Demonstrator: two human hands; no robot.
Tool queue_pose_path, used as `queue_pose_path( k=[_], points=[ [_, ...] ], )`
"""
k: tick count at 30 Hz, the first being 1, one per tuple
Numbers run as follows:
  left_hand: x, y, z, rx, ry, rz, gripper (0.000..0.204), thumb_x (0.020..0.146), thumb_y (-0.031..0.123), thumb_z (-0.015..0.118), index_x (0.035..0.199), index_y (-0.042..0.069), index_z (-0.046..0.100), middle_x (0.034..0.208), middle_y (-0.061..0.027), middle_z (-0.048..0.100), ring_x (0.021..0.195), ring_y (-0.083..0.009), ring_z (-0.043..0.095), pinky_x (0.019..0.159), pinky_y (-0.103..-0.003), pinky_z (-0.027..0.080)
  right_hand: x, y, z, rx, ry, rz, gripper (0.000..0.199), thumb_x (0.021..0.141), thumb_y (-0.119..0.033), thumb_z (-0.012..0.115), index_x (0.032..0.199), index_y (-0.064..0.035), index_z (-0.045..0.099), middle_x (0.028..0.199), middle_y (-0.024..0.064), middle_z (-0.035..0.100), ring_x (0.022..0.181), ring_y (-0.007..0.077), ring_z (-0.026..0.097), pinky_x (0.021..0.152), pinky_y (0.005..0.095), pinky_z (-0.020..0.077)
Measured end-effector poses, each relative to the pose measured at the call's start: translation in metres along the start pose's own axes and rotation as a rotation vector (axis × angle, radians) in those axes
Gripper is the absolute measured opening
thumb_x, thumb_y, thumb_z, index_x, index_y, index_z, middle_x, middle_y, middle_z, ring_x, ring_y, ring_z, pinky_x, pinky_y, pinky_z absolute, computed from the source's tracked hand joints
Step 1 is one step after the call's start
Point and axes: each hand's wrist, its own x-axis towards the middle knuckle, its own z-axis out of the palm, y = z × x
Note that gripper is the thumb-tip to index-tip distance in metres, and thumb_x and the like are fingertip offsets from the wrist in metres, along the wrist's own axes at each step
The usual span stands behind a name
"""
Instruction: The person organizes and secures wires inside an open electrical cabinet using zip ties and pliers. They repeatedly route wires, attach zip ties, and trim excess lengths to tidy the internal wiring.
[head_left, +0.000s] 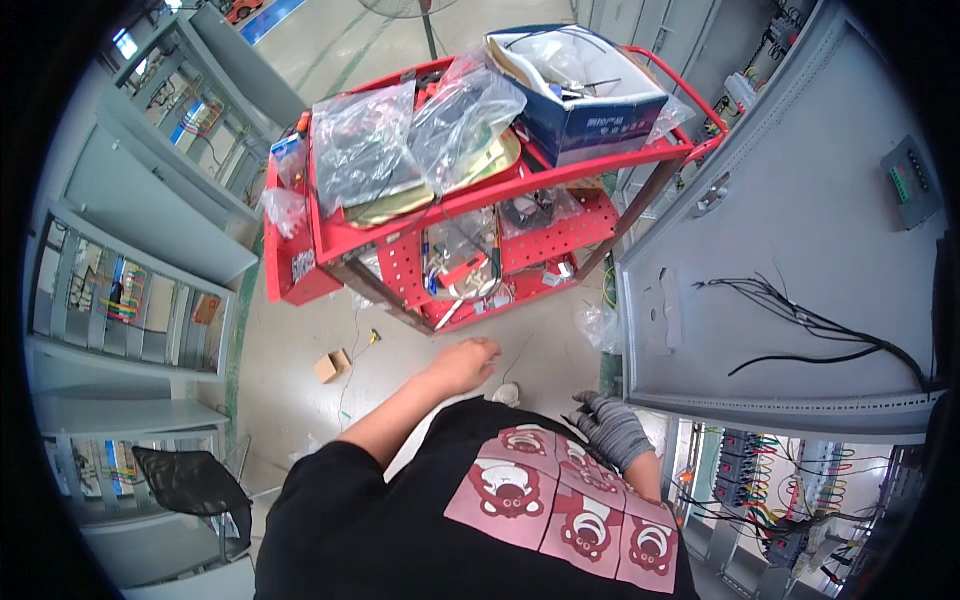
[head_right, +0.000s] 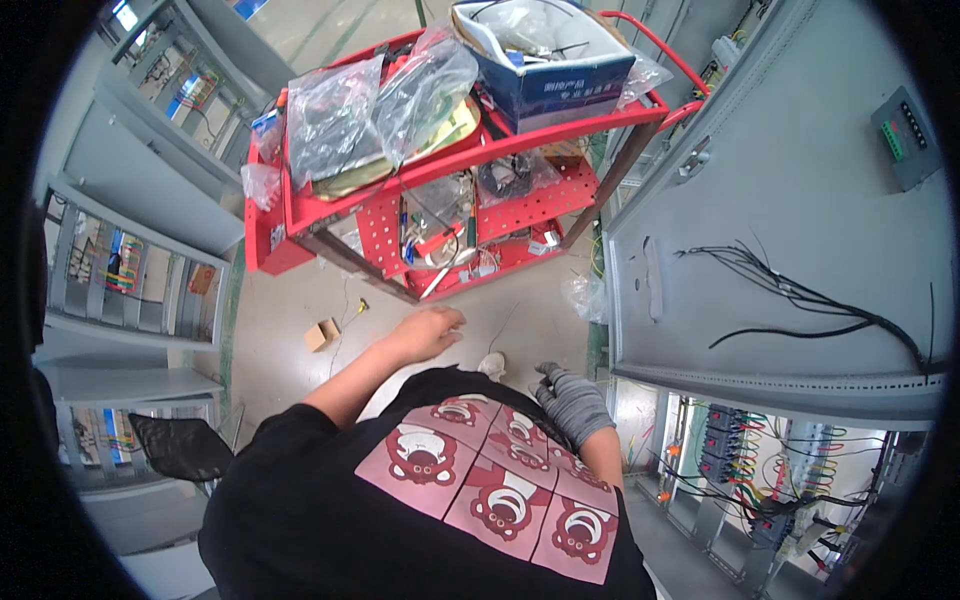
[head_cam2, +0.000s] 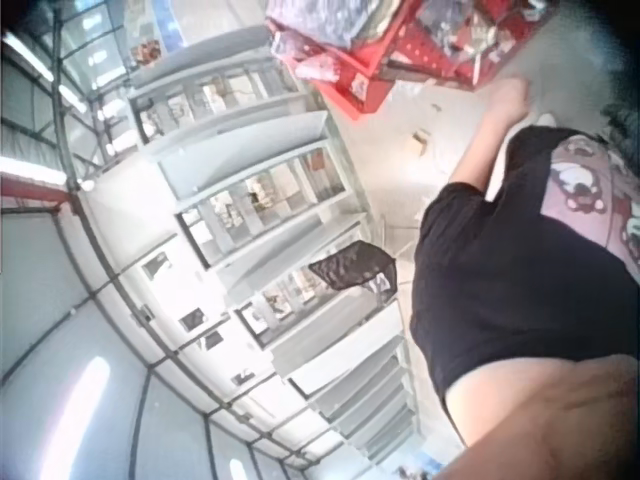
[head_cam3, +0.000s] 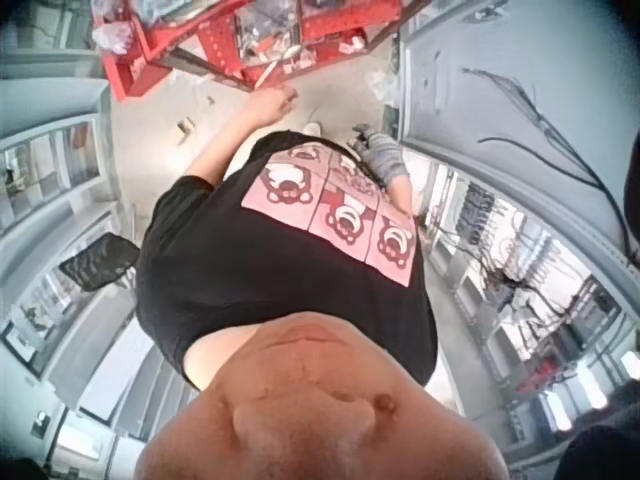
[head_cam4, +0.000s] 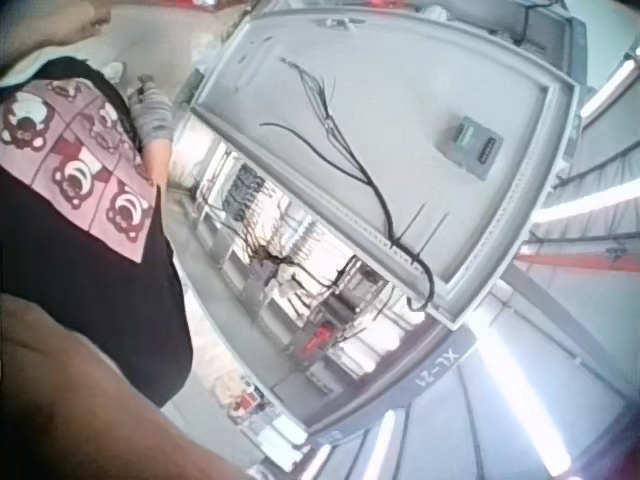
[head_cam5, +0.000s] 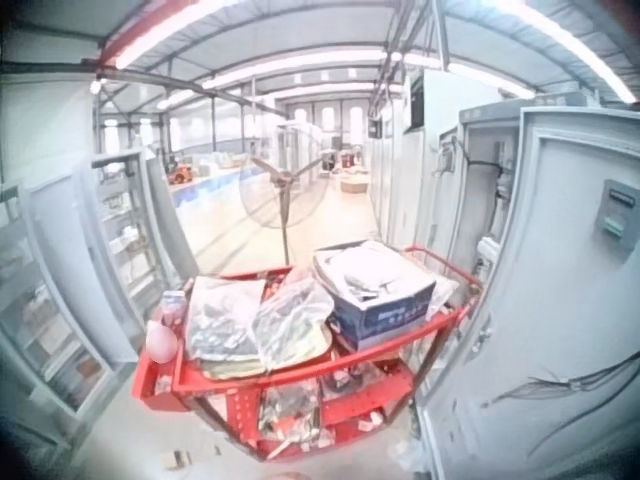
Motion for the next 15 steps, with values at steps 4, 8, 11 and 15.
queue_pose_path(
  k=[4,8,11,15],
  points=[
    [0.021,0.058,-0.073,-0.285,0.175,0.257,0.023,0.084,0.011,0.060,0.105,0.004,0.059,0.101,-0.0143,0.061,0.099,-0.0299,0.059,0.085,-0.038,0.047,0.016,0.004,-0.010,-0.068,-0.019,0.024,0.036,0.085,-0.028,0.061,0.113,-0.0051,0.058,0.092,0.0188,0.067,0.085,0.0340,0.064,0.076,0.0408,0.0500],
    [0.057,0.069,-0.173,-0.068,0.792,0.437,0.020,0.079,0.001,0.059,0.099,0.003,0.060,0.105,-0.0149,0.059,0.102,-0.0323,0.056,0.091,-0.040,0.043,0.030,0.003,-0.020,-0.100,0.019,0.019,0.036,0.085,-0.028,0.061,0.113,-0.0053,0.058,0.091,0.0177,0.068,0.084,0.0337,0.065,0.075,0.0411,0.0506],
    [0.076,0.065,-0.215,0.283,0.835,0.227,0.025,0.078,0.007,0.062,0.102,0.009,0.064,0.135,-0.0189,0.039,0.124,-0.0374,0.037,0.100,-0.047,0.033,0.031,0.006,-0.019,-0.052,0.061,0.020,0.035,0.085,-0.026,0.062,0.113,-0.0062,0.058,0.090,0.0171,0.068,0.084,0.0335,0.065,0.075,0.0406,0.0509],
    [0.109,0.024,-0.213,0.380,0.762,0.022,0.043,0.080,0.014,0.064,0.121,0.009,0.056,0.141,-0.0196,0.035,0.129,-0.0370,0.034,0.105,-0.045,0.031,0.026,0.011,-0.015,-0.055,0.016,0.071,0.035,0.085,-0.027,0.062,0.115,-0.0079,0.058,0.093,0.0176,0.067,0.084,0.0326,0.065,0.076,0.0396,0.0507]
  ],
)
